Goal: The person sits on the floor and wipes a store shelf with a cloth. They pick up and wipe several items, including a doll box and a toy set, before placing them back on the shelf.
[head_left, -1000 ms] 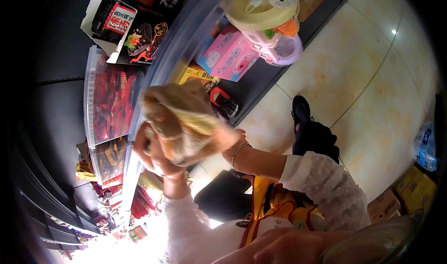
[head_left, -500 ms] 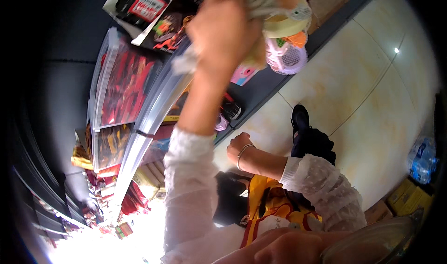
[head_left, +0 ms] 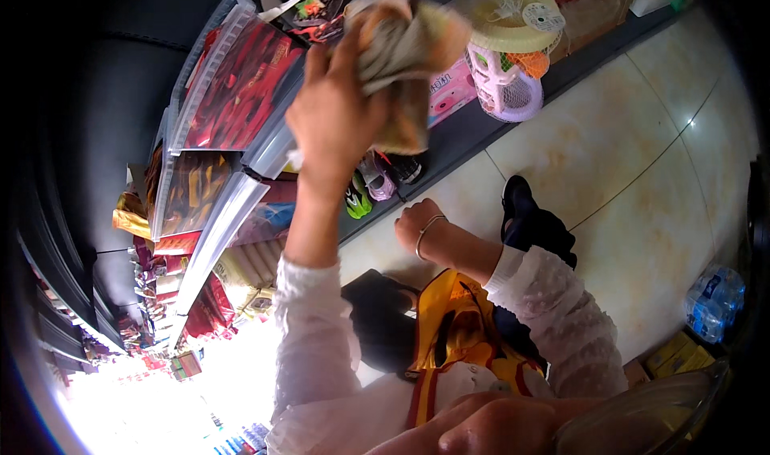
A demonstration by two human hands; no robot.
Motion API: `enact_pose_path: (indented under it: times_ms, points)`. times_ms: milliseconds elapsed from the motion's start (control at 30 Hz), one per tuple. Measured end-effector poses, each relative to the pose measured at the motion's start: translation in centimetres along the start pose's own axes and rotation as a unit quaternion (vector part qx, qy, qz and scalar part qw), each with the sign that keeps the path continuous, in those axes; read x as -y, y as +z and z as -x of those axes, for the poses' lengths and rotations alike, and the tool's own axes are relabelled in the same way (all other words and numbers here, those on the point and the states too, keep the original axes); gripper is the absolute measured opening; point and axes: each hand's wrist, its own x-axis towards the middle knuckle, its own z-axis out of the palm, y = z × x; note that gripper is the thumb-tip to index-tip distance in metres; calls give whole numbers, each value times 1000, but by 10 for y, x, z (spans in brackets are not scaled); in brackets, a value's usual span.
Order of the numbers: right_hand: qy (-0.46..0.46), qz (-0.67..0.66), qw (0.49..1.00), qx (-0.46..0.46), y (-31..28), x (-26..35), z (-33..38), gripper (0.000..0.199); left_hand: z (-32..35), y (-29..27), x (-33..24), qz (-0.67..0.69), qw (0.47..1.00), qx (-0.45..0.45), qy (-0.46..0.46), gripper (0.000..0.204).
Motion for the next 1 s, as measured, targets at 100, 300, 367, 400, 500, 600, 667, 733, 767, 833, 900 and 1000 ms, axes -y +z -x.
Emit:
enact_pose_path:
  times_ms: [100,300,367,400,500,600,667,733,767,833,900,1000]
  points:
    - [-13,-13,1000,-6,-15,-6,5,16,43,-26,38,0,999,10,-43,62]
    - [3,-210,964,-166,-60,-29,10,38,108,-53,77,86,991,53,-86,59]
    - [-73,-463,861,-195,-78,-27,19,56,133,-43,97,259,953,63,-141,53]
    - [-126,-592,775,-179,-88,-22,26,62,134,-51,76,406,890,51,-203,50]
    - [-222,-759,576,-207,-94,-11,22,69,116,-75,41,423,892,117,-113,51]
    - [-284,-882,361,-103,-98,-36,22,52,77,-90,27,306,933,188,-25,45]
    - [-351,-909,222,-31,-104,-48,16,40,41,-88,31,140,983,-21,114,35]
    - [-368,-923,114,-15,-111,-63,10,29,7,-86,32,-29,975,-125,182,34]
    - [-336,-931,127,-61,-113,-66,16,28,-13,-86,27,-76,962,-153,214,36]
    - [-266,-941,147,-146,-119,-67,34,28,-43,-72,28,-146,940,-180,250,40]
    - [-191,-941,164,-225,-122,-66,42,28,-67,-50,37,-189,928,-179,265,44]
    - [-161,-905,236,-315,-110,-76,30,33,-88,-20,30,-266,940,-78,197,42]
